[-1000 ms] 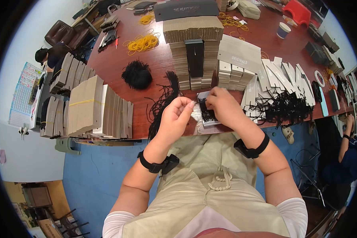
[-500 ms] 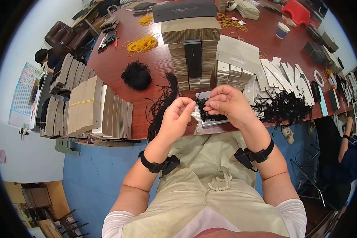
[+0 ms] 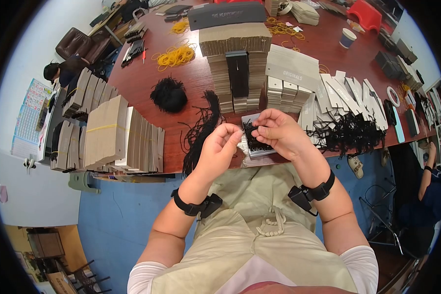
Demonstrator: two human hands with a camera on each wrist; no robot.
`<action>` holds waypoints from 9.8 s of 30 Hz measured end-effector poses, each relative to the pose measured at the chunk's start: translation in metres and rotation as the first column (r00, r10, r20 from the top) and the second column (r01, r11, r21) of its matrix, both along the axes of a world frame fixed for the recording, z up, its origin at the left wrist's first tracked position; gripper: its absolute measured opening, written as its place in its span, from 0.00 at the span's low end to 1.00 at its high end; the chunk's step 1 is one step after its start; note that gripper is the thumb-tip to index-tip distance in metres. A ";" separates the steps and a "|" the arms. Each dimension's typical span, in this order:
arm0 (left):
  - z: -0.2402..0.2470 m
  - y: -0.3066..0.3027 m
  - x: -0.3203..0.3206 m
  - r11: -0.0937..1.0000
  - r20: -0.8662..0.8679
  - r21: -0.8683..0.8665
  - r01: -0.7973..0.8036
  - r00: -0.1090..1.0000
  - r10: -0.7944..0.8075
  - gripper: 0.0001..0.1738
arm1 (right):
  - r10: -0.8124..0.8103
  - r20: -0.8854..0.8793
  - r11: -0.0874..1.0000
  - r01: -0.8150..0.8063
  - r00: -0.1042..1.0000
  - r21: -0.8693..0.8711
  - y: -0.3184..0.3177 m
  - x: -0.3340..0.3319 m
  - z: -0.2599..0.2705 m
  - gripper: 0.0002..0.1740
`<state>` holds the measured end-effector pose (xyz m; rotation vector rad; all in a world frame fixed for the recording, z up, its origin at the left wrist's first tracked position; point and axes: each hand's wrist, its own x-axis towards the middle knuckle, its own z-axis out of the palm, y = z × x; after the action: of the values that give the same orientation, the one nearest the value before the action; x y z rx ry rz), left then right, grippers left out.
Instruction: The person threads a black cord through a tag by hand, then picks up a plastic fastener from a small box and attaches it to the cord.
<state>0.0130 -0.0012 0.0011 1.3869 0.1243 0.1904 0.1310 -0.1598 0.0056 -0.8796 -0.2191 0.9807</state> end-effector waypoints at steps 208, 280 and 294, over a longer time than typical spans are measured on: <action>0.014 0.016 -0.001 0.929 0.071 0.364 -0.067 0.997 0.044 0.05 | 0.272 0.283 0.941 -0.192 0.920 -0.279 -0.002 -0.007 0.030 0.14; 0.008 0.010 -0.010 0.899 0.285 0.069 0.432 0.855 -0.432 0.08 | 0.112 0.531 0.993 -0.109 0.840 -0.037 -0.007 -0.017 0.016 0.09; 0.006 0.000 0.010 0.897 -0.192 -0.333 0.291 0.910 -0.367 0.14 | 0.271 0.899 0.615 0.780 -0.345 0.114 -0.002 0.022 0.050 0.17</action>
<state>0.0230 -0.0014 0.0070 1.1029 0.1177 -0.2842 0.1531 -0.1616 0.0560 -2.2483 -1.0378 -0.7771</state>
